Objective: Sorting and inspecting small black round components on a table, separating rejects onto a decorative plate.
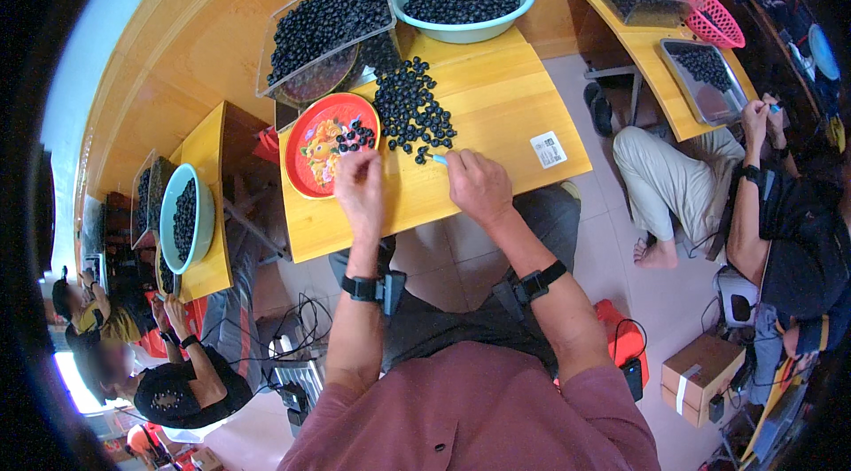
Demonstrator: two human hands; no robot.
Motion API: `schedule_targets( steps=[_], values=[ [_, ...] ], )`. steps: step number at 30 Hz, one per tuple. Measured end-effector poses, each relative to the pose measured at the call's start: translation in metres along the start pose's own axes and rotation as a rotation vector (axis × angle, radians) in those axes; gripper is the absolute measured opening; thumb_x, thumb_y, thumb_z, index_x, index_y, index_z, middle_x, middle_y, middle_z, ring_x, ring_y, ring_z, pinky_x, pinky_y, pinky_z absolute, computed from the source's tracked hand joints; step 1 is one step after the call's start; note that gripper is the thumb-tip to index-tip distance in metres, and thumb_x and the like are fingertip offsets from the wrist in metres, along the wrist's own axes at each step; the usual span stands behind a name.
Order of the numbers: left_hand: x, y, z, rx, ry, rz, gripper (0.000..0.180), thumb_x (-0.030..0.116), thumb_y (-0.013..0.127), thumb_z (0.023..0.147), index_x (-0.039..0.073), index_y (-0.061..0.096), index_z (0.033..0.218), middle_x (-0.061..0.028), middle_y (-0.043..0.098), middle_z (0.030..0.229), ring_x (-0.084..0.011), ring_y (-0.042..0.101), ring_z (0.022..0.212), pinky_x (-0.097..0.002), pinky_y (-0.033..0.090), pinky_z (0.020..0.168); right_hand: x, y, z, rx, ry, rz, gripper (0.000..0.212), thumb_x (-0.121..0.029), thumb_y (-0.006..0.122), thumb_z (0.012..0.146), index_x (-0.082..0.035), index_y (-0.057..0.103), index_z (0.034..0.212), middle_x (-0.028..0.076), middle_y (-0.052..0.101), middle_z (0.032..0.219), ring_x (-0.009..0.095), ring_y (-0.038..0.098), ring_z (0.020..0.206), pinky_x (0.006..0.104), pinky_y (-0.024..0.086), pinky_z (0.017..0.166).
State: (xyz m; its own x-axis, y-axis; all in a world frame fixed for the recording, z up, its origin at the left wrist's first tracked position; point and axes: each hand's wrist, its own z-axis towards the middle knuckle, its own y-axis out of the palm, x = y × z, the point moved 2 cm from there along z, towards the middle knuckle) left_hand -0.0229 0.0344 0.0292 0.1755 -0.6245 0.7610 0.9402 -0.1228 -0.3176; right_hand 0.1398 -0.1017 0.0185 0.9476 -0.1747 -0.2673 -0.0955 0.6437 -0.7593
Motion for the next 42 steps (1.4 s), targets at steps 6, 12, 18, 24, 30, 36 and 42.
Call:
schedule_targets(
  steps=[6,12,18,24,30,36,42],
  values=[
    [-0.006,-0.02,0.043,0.017,-0.044,0.2,0.018,0.001,0.075,0.088,0.003,0.071,0.105,-0.0104,0.07,0.092,-0.0238,0.068,0.08,-0.0382,0.055,0.073,0.001,0.001,0.0,0.026,-0.008,0.006,0.004,-0.01,0.063,0.09,-0.006,0.064,0.09,0.008,0.059,0.074,0.026,0.066,0.066,0.04,0.055,0.058],
    [0.025,0.019,0.011,-0.44,0.003,0.325,0.021,0.017,0.076,0.092,0.001,0.072,0.105,-0.0171,0.067,0.092,-0.0352,0.066,0.082,-0.0446,0.054,0.074,0.001,0.0,-0.001,0.03,-0.004,-0.016,0.005,-0.01,0.063,0.089,-0.006,0.065,0.091,0.008,0.059,0.075,0.026,0.066,0.068,0.0399,0.056,0.06],
    [0.017,0.036,-0.004,-0.422,-0.01,0.36,0.025,0.021,0.078,0.09,0.001,0.072,0.103,-0.0171,0.066,0.091,-0.037,0.066,0.083,-0.0467,0.054,0.074,-0.001,-0.001,0.001,0.036,-0.006,0.017,0.005,-0.01,0.063,0.089,-0.005,0.065,0.091,0.009,0.06,0.076,0.027,0.067,0.069,0.04,0.056,0.061],
    [0.016,0.036,-0.011,-0.379,0.045,0.306,0.024,0.014,0.082,0.087,-0.001,0.072,0.102,-0.0147,0.066,0.088,-0.0268,0.067,0.074,-0.0386,0.055,0.07,-0.002,-0.001,0.0,0.015,0.011,0.02,0.006,-0.01,0.063,0.089,-0.006,0.065,0.092,0.01,0.06,0.077,0.027,0.067,0.07,0.0404,0.056,0.061],
    [0.013,0.039,-0.02,-0.239,-0.29,-0.072,0.019,0.003,0.081,0.086,-0.002,0.073,0.102,-0.0049,0.063,0.091,-0.0106,0.061,0.076,-0.0261,0.052,0.07,-0.001,0.0,0.0,0.03,0.003,0.02,0.005,-0.011,0.064,0.09,-0.006,0.064,0.091,0.009,0.06,0.076,0.027,0.068,0.07,0.0404,0.056,0.06],
    [0.009,0.042,-0.029,-0.246,-0.326,-0.106,0.017,0.001,0.08,0.087,-0.001,0.074,0.103,-0.002,0.062,0.092,-0.0081,0.059,0.075,-0.0238,0.05,0.069,-0.002,0.0,0.0,0.023,0.007,0.013,0.005,-0.012,0.064,0.09,-0.006,0.065,0.091,0.008,0.06,0.076,0.026,0.068,0.07,0.0403,0.056,0.06],
    [0.012,0.045,-0.03,-0.219,-0.347,-0.164,0.018,0.001,0.08,0.087,-0.002,0.073,0.104,-0.0042,0.065,0.094,-0.0085,0.062,0.077,-0.0237,0.052,0.072,-0.001,-0.001,0.0,0.001,0.008,0.013,0.006,-0.011,0.064,0.09,-0.006,0.065,0.092,0.009,0.06,0.076,0.026,0.068,0.07,0.0399,0.056,0.06]
  ],
)
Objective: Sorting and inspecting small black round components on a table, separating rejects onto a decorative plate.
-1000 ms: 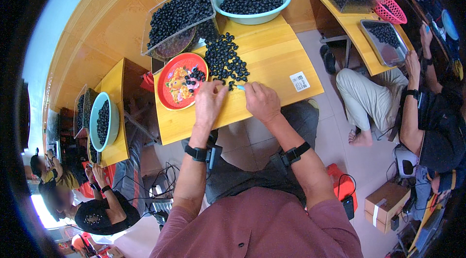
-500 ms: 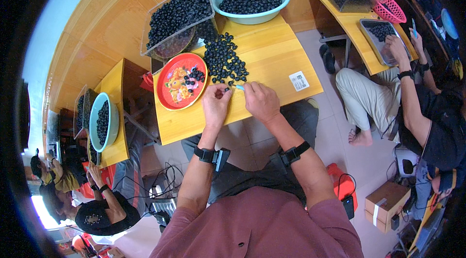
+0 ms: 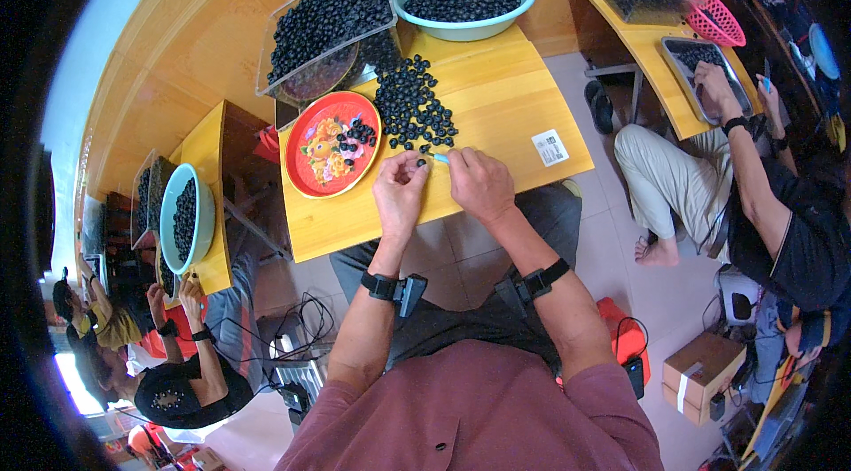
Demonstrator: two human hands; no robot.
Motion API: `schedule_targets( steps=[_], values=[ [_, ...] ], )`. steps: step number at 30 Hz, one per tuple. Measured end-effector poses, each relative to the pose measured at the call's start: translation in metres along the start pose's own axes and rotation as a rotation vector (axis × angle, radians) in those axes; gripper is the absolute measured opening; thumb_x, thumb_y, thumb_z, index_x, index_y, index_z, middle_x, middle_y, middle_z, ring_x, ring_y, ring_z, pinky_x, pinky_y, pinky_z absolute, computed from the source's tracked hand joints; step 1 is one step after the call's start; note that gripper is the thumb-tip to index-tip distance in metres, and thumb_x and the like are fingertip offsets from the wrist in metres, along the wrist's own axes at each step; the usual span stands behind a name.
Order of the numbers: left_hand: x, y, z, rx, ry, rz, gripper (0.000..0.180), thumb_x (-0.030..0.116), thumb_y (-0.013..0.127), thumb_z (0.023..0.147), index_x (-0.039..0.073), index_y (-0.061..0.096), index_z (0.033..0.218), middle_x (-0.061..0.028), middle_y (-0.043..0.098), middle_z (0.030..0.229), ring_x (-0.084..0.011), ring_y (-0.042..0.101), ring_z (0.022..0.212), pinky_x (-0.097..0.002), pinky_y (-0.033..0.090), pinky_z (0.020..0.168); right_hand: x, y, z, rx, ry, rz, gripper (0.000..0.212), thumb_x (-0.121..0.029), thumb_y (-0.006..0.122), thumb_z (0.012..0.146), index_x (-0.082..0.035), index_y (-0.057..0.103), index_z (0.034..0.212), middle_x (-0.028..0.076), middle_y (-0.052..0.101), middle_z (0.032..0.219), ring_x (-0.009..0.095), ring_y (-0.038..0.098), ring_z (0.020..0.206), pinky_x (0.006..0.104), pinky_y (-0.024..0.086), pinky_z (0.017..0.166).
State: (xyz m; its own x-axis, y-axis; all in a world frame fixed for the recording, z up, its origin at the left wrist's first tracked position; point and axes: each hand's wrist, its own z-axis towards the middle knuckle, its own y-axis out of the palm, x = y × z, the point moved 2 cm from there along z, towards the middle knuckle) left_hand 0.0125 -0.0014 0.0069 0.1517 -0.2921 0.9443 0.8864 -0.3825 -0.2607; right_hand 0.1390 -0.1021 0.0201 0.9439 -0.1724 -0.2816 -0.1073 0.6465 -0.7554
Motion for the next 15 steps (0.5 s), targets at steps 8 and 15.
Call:
schedule_targets(
  steps=[8,15],
  values=[
    [0.0025,-0.002,-0.0012,0.009,0.06,0.044,0.025,-0.002,0.077,0.087,0.001,0.072,0.111,-0.0052,0.067,0.094,-0.0101,0.064,0.078,-0.0256,0.054,0.073,-0.0035,-0.0033,-0.0002,-0.012,-0.079,0.011,0.006,-0.012,0.065,0.089,-0.007,0.065,0.092,0.007,0.056,0.073,0.025,0.066,0.068,0.0393,0.054,0.059],
    [0.0055,-0.0016,-0.0016,0.003,0.055,0.054,0.027,-0.002,0.078,0.085,0.001,0.072,0.111,-0.0051,0.066,0.092,-0.0105,0.063,0.077,-0.026,0.054,0.073,-0.0047,-0.0026,-0.0007,0.001,-0.108,0.012,0.005,-0.013,0.066,0.088,-0.008,0.064,0.089,0.007,0.055,0.072,0.024,0.064,0.067,0.0383,0.053,0.058]
  ],
)
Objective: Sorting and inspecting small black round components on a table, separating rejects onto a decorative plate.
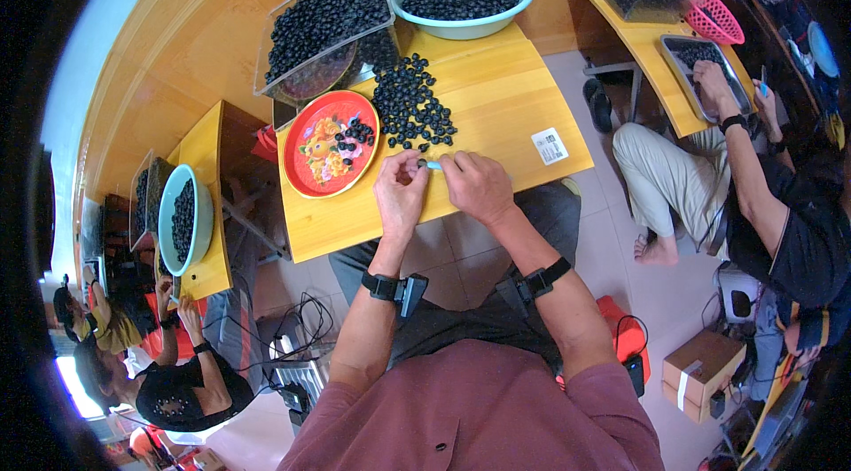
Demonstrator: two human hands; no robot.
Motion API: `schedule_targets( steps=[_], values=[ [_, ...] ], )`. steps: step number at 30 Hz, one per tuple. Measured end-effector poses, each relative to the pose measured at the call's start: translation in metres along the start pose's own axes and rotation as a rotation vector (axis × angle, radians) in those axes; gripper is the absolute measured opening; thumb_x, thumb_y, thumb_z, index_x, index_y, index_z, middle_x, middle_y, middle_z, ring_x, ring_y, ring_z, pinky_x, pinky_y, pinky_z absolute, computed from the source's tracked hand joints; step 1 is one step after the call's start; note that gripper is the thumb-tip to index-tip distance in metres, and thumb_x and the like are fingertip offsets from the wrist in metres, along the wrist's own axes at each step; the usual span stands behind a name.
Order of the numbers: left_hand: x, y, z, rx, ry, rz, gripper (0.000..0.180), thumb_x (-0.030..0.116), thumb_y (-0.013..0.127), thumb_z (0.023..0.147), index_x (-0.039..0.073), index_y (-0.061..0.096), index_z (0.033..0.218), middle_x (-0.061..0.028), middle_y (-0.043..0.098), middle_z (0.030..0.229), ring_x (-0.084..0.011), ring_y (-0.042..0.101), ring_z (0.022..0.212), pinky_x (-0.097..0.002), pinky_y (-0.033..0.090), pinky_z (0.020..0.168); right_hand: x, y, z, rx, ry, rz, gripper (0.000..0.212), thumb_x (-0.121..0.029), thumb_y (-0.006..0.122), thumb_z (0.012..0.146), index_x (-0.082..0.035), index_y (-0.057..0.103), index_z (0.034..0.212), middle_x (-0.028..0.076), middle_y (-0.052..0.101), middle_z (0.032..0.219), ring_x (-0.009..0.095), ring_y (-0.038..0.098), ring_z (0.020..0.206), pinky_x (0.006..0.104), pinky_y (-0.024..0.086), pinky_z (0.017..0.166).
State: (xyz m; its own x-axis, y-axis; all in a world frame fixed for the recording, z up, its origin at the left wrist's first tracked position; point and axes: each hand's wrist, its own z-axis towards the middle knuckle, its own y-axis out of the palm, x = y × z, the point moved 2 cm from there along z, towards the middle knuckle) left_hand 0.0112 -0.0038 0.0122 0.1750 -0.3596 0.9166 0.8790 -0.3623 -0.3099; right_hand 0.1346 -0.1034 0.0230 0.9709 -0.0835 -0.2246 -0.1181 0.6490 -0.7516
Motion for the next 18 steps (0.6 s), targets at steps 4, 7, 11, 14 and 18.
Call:
schedule_targets(
  steps=[4,7,11,14,18],
  values=[
    [-0.001,0.0,0.0,-0.013,0.015,0.021,0.028,-0.003,0.079,0.085,0.001,0.072,0.112,-0.0048,0.065,0.093,-0.0102,0.064,0.079,-0.0257,0.054,0.074,0.001,0.0,0.0,-0.001,0.007,-0.01,0.005,-0.013,0.066,0.088,-0.008,0.064,0.089,0.007,0.054,0.072,0.024,0.064,0.067,0.0383,0.053,0.058],
    [-0.004,0.001,0.0,-0.022,0.006,0.01,0.029,-0.003,0.079,0.085,0.001,0.071,0.113,-0.0042,0.065,0.094,-0.0099,0.064,0.081,-0.0249,0.055,0.075,0.001,0.001,0.0,-0.008,0.015,-0.006,0.005,-0.013,0.066,0.088,-0.008,0.064,0.089,0.007,0.054,0.071,0.024,0.064,0.067,0.0385,0.053,0.058],
    [-0.011,0.002,0.001,-0.037,-0.05,-0.103,0.03,-0.004,0.078,0.086,0.001,0.069,0.114,-0.0033,0.065,0.095,-0.0092,0.064,0.082,-0.024,0.055,0.077,0.001,0.002,0.001,0.015,0.005,0.003,0.006,-0.013,0.066,0.088,-0.008,0.063,0.088,0.007,0.054,0.071,0.025,0.064,0.067,0.0388,0.052,0.058],
    [-0.011,0.003,0.0,-0.049,-0.062,-0.082,0.031,-0.005,0.078,0.086,0.001,0.068,0.115,-0.003,0.065,0.095,-0.0088,0.064,0.082,-0.024,0.055,0.077,0.001,0.001,0.001,0.005,0.002,0.002,0.006,-0.013,0.066,0.088,-0.008,0.062,0.087,0.007,0.055,0.072,0.025,0.064,0.067,0.0388,0.052,0.058],
    [-0.01,0.002,0.0,-0.044,-0.059,-0.065,0.03,-0.005,0.078,0.086,0.001,0.068,0.114,-0.0026,0.065,0.095,-0.0084,0.063,0.082,-0.024,0.055,0.077,0.0,0.0,0.002,0.01,-0.004,0.016,0.006,-0.012,0.066,0.088,-0.008,0.062,0.087,0.007,0.054,0.071,0.025,0.064,0.067,0.0386,0.052,0.057]
  ],
)
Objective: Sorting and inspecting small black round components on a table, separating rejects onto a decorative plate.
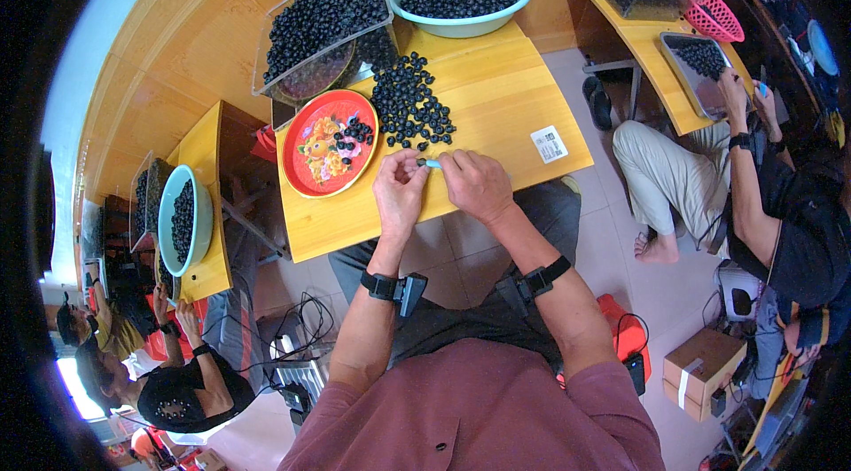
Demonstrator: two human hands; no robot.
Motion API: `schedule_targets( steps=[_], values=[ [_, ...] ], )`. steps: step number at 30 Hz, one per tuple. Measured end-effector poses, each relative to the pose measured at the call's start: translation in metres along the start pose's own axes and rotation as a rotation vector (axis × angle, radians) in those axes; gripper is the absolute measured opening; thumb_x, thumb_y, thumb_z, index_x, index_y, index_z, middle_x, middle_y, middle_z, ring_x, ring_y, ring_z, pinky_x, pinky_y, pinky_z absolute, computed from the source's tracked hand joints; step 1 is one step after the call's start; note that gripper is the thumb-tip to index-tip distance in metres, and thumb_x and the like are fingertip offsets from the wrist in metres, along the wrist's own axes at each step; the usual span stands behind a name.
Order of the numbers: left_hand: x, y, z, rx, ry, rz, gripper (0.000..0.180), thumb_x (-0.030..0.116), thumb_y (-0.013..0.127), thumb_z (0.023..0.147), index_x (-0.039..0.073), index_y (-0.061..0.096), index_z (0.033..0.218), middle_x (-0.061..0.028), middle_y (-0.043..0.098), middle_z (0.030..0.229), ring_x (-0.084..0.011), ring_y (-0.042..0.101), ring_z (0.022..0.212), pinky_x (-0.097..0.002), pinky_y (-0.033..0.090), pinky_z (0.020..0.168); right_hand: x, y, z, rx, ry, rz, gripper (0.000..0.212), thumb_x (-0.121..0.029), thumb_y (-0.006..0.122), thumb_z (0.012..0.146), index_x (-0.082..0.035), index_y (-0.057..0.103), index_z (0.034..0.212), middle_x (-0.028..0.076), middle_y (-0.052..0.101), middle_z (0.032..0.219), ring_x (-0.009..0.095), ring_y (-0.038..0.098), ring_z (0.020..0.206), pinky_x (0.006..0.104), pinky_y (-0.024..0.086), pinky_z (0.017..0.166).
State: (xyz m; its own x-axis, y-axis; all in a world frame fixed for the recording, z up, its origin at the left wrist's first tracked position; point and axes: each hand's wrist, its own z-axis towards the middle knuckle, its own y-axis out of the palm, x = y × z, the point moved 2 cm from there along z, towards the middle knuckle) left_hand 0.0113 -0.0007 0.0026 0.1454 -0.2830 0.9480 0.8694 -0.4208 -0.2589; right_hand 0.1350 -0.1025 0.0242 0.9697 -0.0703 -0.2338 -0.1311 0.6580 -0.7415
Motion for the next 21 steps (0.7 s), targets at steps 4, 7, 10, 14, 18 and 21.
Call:
schedule_targets(
  steps=[4,7,10,14,18,21],
  values=[
    [-0.0017,0.0006,-0.0003,-0.011,-0.047,-0.101,0.029,-0.005,0.078,0.087,0.002,0.066,0.112,-0.0014,0.064,0.094,-0.0079,0.063,0.082,-0.0234,0.054,0.077,-0.0005,-0.0003,0.0005,-0.015,0.008,-0.002,0.005,-0.012,0.065,0.088,-0.008,0.062,0.087,0.007,0.055,0.071,0.025,0.065,0.067,0.0388,0.053,0.058],
    [-0.0004,0.0001,0.0,-0.013,-0.092,-0.209,0.029,-0.006,0.078,0.087,0.002,0.064,0.111,-0.0006,0.064,0.093,-0.0072,0.062,0.082,-0.0224,0.053,0.075,-0.0009,-0.0025,0.0021,-0.02,0.018,0.016,0.005,-0.012,0.064,0.088,-0.007,0.062,0.088,0.007,0.056,0.072,0.025,0.066,0.068,0.0396,0.054,0.059],
    [-0.0029,-0.0014,-0.0006,0.003,-0.099,-0.319,0.027,-0.006,0.077,0.088,0.002,0.062,0.11,0.0001,0.063,0.092,-0.006,0.061,0.081,-0.0209,0.052,0.073,0.0032,0.0033,0.0005,-0.015,0.098,-0.038,0.004,-0.012,0.064,0.088,-0.008,0.062,0.087,0.007,0.057,0.073,0.026,0.067,0.069,0.0402,0.056,0.059],
    [-0.0062,-0.0036,-0.0007,0.026,-0.126,-0.376,0.029,-0.007,0.076,0.089,0.001,0.063,0.114,0.0013,0.063,0.092,-0.0044,0.06,0.078,-0.019,0.05,0.069,0.0043,0.0056,-0.001,-0.039,0.098,-0.051,0.005,-0.012,0.063,0.088,-0.007,0.063,0.088,0.008,0.058,0.074,0.026,0.068,0.069,0.0405,0.056,0.059],
    [-0.009,-0.0061,0.0007,-0.005,-0.106,-0.364,0.035,-0.008,0.076,0.089,-0.002,0.065,0.121,-0.0026,0.065,0.097,-0.0081,0.065,0.084,-0.0219,0.055,0.078,0.0029,0.0051,-0.0009,-0.039,0.091,-0.046,0.005,-0.012,0.063,0.088,-0.007,0.064,0.09,0.008,0.058,0.076,0.026,0.068,0.07,0.0404,0.056,0.059],
    [-0.0081,-0.0068,0.0015,-0.001,-0.049,-0.283,0.035,-0.007,0.076,0.089,-0.002,0.069,0.122,-0.004,0.064,0.102,-0.0087,0.065,0.086,-0.0225,0.055,0.079,0.0029,0.0042,-0.0013,-0.035,0.087,-0.046,0.006,-0.012,0.063,0.088,-0.007,0.064,0.091,0.008,0.058,0.076,0.026,0.068,0.07,0.0403,0.056,0.06]
  ],
)
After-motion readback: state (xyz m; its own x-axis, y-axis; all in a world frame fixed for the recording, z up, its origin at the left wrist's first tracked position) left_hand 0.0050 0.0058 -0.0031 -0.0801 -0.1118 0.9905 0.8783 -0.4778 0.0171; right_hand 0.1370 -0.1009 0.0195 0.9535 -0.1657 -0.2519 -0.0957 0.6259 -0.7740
